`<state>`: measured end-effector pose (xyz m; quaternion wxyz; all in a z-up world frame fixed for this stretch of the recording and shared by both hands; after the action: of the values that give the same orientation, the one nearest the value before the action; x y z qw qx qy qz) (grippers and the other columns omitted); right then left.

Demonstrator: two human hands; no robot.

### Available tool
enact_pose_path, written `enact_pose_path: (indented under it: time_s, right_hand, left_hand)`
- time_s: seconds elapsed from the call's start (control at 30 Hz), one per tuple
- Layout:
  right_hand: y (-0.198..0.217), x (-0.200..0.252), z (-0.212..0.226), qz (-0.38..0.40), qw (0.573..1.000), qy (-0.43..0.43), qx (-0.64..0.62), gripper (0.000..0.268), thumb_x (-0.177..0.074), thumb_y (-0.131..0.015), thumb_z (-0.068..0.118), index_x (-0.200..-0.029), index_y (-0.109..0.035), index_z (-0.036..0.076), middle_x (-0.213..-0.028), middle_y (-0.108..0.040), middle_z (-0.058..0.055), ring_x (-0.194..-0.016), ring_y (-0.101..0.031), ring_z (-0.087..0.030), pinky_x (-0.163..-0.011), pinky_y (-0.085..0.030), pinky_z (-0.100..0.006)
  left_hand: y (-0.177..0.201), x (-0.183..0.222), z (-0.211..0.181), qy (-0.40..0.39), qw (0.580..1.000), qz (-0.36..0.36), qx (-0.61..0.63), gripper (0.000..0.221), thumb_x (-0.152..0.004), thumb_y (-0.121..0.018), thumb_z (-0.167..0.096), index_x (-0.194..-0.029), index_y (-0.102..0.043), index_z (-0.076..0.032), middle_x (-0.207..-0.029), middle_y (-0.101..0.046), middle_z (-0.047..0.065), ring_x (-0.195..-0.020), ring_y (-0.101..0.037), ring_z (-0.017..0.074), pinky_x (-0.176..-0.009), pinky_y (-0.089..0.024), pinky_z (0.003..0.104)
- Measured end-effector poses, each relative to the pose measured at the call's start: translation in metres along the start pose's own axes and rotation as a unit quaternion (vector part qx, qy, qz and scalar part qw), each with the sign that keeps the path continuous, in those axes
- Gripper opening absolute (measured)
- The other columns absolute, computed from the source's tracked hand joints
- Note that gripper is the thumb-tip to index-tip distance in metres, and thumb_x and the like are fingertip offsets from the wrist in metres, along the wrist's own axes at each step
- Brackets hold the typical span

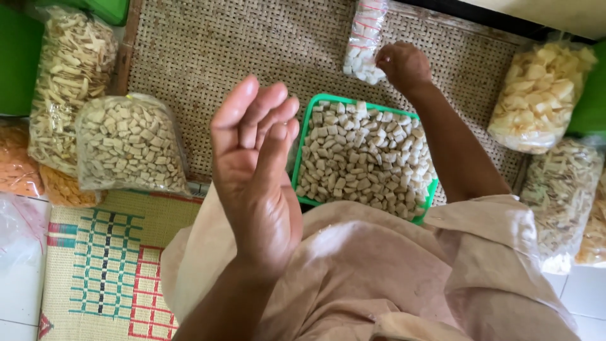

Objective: The person sits on a mat and repeatedly picks small white dried fruit pieces from a green tray, placing them into small clear plastic bags. They seal each bag and set it aside, continuing the process with multiple bags.

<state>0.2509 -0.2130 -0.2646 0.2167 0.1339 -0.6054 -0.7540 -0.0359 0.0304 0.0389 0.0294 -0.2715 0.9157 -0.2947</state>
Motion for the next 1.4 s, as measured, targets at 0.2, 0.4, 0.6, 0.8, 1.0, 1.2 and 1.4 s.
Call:
enact_pose_path:
  time_s: [0.2, 0.4, 0.6, 0.8, 1.0, 1.2, 1.4]
  right_hand:
    - [-0.046, -0.025, 0.001, 0.076, 0.994, -0.066, -0.034, 0.010, -0.104, -0.072, 0.028, -0.105, -0.078, 0.020, -0.105, -0.072, -0.007, -0.085, -0.065, -0.024, -0.056, -0.052, -0.037]
    - [-0.070, -0.042, -0.005, 0.067, 0.997, -0.022, 0.019, 0.010, -0.103, -0.075, 0.030, -0.109, -0.079, 0.022, -0.100, -0.075, -0.005, -0.079, -0.064, -0.023, -0.058, -0.053, -0.035]
    - [-0.067, -0.046, -0.002, 0.117, 0.990, -0.014, 0.083, 0.024, -0.103, -0.071, 0.032, -0.124, -0.073, 0.021, -0.111, -0.073, -0.009, -0.097, -0.064, -0.029, -0.091, -0.049, -0.047]
    - [-0.069, -0.037, -0.003, -0.001, 0.993, 0.067, 0.095, 0.036, -0.097, -0.079, 0.021, -0.131, -0.069, 0.021, -0.109, -0.071, -0.012, -0.090, -0.063, -0.028, -0.077, -0.054, -0.040]
    - [-0.018, -0.003, 0.008, -0.084, 0.993, 0.085, 0.020, 0.032, -0.099, -0.078, 0.014, -0.130, -0.070, 0.018, -0.128, -0.063, -0.017, -0.098, -0.066, -0.032, -0.081, -0.058, -0.049]
    - [0.089, 0.091, 0.044, -0.044, 0.971, 0.207, -0.112, 0.013, -0.111, -0.066, 0.006, -0.122, -0.072, 0.000, -0.123, -0.065, -0.031, -0.087, -0.068, -0.033, -0.076, -0.062, -0.045]
    - [0.199, 0.221, 0.091, -0.023, 0.949, 0.271, -0.161, 0.026, -0.106, -0.061, 0.015, -0.120, -0.067, -0.006, -0.112, -0.070, -0.024, -0.082, -0.068, -0.028, -0.065, -0.058, -0.040]
  left_hand:
    - [0.008, -0.006, 0.002, 0.025, 0.995, -0.100, 0.007, 0.049, -0.096, -0.066, -0.008, -0.143, -0.052, -0.005, -0.135, -0.065, 0.015, -0.123, -0.066, 0.0276, -0.109, -0.054, 0.039]
    - [0.014, -0.010, 0.009, 0.034, 0.994, -0.099, 0.012, 0.045, -0.098, -0.064, -0.004, -0.142, -0.052, -0.004, -0.133, -0.065, 0.017, -0.122, -0.065, 0.0293, -0.107, -0.052, 0.040]
    - [0.015, -0.013, 0.010, 0.030, 0.994, -0.104, 0.021, 0.044, -0.098, -0.064, -0.002, -0.141, -0.054, -0.005, -0.133, -0.066, 0.016, -0.124, -0.065, 0.0290, -0.108, -0.052, 0.040]
    - [0.016, -0.015, 0.008, 0.025, 0.991, -0.129, 0.005, 0.047, -0.097, -0.063, -0.002, -0.143, -0.052, -0.006, -0.135, -0.065, 0.014, -0.125, -0.065, 0.0252, -0.110, -0.052, 0.038]
    - [0.020, -0.018, 0.012, 0.003, 0.993, -0.119, 0.013, 0.046, -0.098, -0.065, -0.004, -0.143, -0.053, -0.003, -0.132, -0.067, 0.014, -0.124, -0.067, 0.0287, -0.106, -0.054, 0.036]
    - [0.044, -0.027, 0.020, -0.063, 0.995, -0.068, 0.048, 0.048, -0.099, -0.071, -0.008, -0.145, -0.054, -0.006, -0.133, -0.067, 0.013, -0.122, -0.067, 0.0237, -0.103, -0.054, 0.035]
    - [0.052, -0.062, 0.035, 0.008, 0.994, -0.107, -0.032, 0.060, -0.090, -0.055, 0.009, -0.148, -0.048, -0.008, -0.139, -0.063, 0.017, -0.132, -0.062, 0.0356, -0.098, -0.056, 0.040]
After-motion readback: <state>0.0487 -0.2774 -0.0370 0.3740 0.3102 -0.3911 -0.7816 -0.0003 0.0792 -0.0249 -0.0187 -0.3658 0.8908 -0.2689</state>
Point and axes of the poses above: each hand's wrist, its own x-axis away from the middle knuckle, its own y-axis out of the back of the hand, z = x × y, the point moved 1 cm from there along -x, towards the middle knuckle
